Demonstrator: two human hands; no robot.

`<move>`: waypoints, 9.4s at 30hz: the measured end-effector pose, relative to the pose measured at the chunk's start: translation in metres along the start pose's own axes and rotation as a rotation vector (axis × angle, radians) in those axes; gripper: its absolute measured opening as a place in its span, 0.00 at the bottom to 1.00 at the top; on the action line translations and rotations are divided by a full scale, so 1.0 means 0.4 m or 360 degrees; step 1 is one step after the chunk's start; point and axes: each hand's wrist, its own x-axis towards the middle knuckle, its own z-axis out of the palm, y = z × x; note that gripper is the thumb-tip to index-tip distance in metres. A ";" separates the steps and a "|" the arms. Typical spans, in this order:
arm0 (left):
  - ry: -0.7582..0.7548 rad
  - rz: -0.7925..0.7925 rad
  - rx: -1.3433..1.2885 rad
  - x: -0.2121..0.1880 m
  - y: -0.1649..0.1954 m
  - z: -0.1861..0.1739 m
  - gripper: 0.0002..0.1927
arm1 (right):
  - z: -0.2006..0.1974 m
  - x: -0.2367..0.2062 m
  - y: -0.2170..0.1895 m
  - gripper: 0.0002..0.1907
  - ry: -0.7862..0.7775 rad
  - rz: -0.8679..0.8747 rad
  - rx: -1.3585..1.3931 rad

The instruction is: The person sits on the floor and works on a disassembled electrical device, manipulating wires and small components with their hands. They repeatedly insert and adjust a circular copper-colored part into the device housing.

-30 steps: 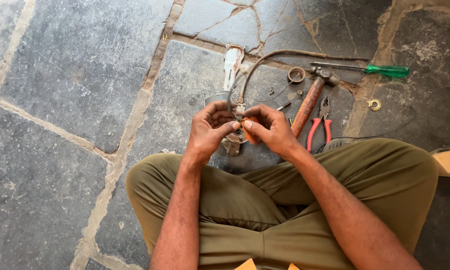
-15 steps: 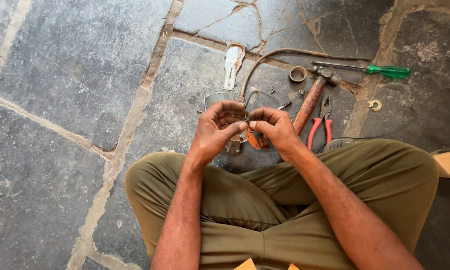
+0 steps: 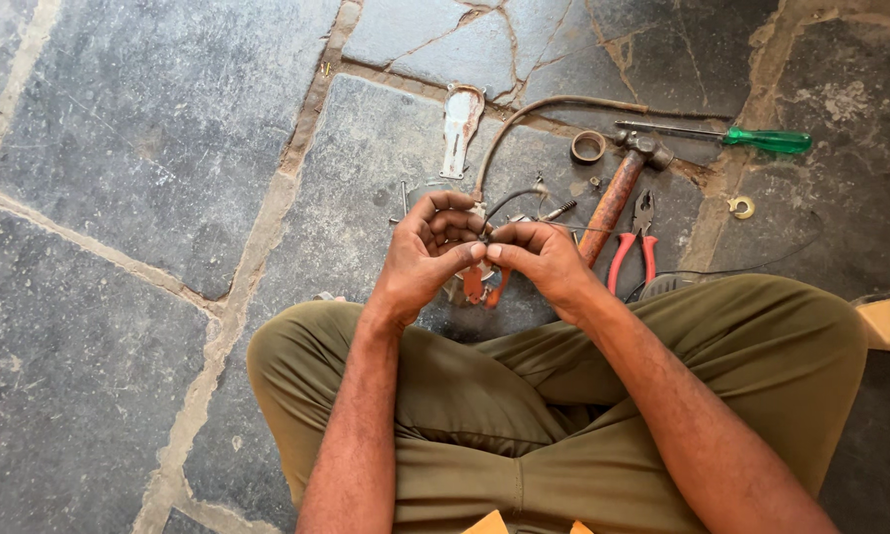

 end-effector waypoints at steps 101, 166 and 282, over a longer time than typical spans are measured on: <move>0.0046 -0.0047 0.0000 0.005 0.010 -0.053 0.16 | 0.003 -0.017 -0.023 0.02 0.0092 -0.0172 -0.0242; -0.0465 -0.0840 0.1817 0.575 0.073 -0.314 0.10 | -0.043 0.448 -0.003 0.26 0.0026 -0.0353 -0.1467; -0.0280 -0.0414 0.1688 0.437 0.030 -0.280 0.18 | -0.027 0.371 -0.034 0.14 -0.0197 -0.0297 -0.1448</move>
